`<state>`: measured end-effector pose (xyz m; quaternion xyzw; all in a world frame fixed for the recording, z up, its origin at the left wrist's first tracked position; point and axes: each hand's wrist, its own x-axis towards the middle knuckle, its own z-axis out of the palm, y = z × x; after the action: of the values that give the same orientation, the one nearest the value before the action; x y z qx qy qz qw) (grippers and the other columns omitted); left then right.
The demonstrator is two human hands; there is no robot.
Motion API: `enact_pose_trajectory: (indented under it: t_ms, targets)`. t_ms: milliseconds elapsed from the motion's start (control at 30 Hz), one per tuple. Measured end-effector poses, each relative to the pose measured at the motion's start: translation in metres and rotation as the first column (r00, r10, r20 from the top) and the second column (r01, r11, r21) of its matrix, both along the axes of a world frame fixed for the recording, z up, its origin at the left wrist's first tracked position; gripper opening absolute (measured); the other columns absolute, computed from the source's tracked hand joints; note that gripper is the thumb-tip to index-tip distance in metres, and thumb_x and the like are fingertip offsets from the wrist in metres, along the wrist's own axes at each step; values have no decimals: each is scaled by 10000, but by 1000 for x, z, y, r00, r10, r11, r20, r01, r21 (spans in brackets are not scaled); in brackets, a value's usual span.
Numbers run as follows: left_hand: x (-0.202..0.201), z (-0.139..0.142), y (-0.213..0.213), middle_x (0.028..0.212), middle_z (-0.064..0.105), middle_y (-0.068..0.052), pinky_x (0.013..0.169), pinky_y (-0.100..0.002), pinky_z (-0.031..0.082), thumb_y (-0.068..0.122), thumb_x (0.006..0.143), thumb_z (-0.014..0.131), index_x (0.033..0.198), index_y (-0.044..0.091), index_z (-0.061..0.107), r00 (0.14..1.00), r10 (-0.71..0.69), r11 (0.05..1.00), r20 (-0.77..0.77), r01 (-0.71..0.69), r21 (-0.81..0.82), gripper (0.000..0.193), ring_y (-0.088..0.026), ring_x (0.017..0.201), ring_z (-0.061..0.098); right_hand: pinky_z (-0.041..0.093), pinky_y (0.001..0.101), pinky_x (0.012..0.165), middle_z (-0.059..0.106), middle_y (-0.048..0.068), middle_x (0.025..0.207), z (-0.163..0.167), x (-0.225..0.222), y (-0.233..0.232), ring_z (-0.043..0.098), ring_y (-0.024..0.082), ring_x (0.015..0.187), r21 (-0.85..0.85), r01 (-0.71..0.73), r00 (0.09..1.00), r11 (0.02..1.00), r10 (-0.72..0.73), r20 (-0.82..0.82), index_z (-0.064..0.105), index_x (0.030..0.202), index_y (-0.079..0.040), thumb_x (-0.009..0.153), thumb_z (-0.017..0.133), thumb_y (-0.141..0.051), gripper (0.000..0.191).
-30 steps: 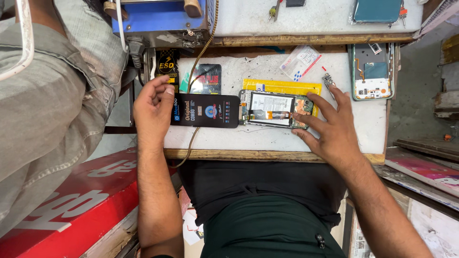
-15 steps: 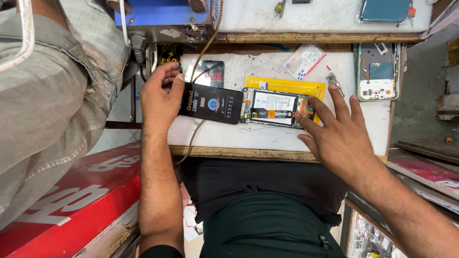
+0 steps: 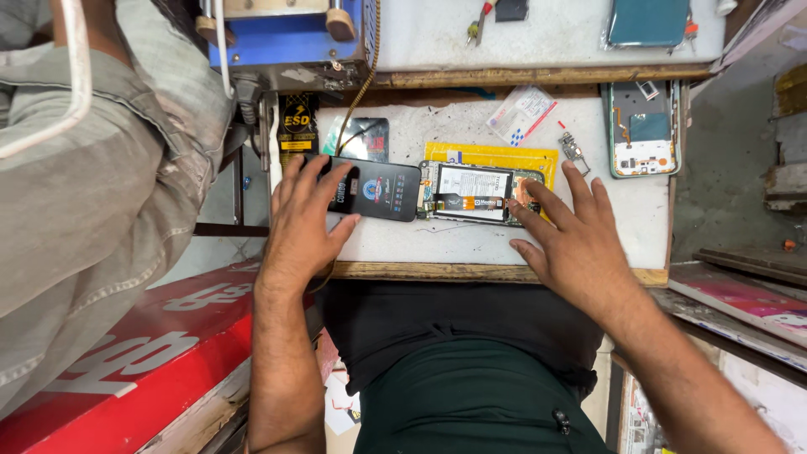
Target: The person handles a disassembled smartphone, removes a rubber band, and manipulates internal components including the battery and ribbon cables. They also handle a second phone and various small parts on the workbench.
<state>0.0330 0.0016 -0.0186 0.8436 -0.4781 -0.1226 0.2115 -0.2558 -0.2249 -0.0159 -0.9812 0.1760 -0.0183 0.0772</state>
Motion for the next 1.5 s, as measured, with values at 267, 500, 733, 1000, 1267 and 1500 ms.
enact_pose_trajectory:
  t_ms: [267,500,733,1000,1267,1500]
  targets:
    - [15,9,-6,1577,413,-160,1197,-565,253,126,739,844,1501,185,490,998,-55,997,-9,55,56,841,-421,1499,281,272,709,1181,532,148,1500,-25,-7,24,275,506,1506,136,114,957,984,-146,251,640,1361,-129,869,749,-219,512]
    - [13,18,-16,1485,483,-176,1157,-560,317,135,756,844,1449,154,547,997,-9,1000,83,7,28,754,-411,1415,380,333,561,1228,580,143,1454,-9,-11,23,329,484,1504,275,113,912,955,-209,353,625,1332,-93,879,744,-110,469]
    - [-25,6,-1,1078,701,-101,871,-443,538,203,841,808,1094,90,748,984,144,990,108,-142,-28,284,-317,998,651,373,519,1224,585,161,1433,16,36,44,538,379,1370,443,-52,927,895,-122,356,571,1404,-110,909,728,-169,522]
    - [-37,-8,-1,958,709,-57,801,-420,552,191,865,778,1009,95,768,968,215,972,129,-199,-123,173,-290,927,657,365,549,1122,481,328,1440,33,157,46,456,504,1320,355,-138,987,925,98,130,407,1512,-148,802,813,-284,829]
    - [-31,-12,-2,964,710,-43,807,-398,554,171,877,779,1004,88,767,969,227,956,98,-202,-212,152,-266,917,664,474,483,1045,575,239,1310,33,183,48,537,436,1243,420,-134,991,897,110,81,421,1501,-163,733,827,-129,869]
    - [-28,-17,-2,966,708,-61,802,-408,559,179,860,795,991,84,762,969,224,959,102,-201,-202,165,-281,926,670,467,454,1079,525,235,1347,9,167,33,535,425,1283,566,-290,932,772,93,351,428,1391,-41,738,842,-96,775]
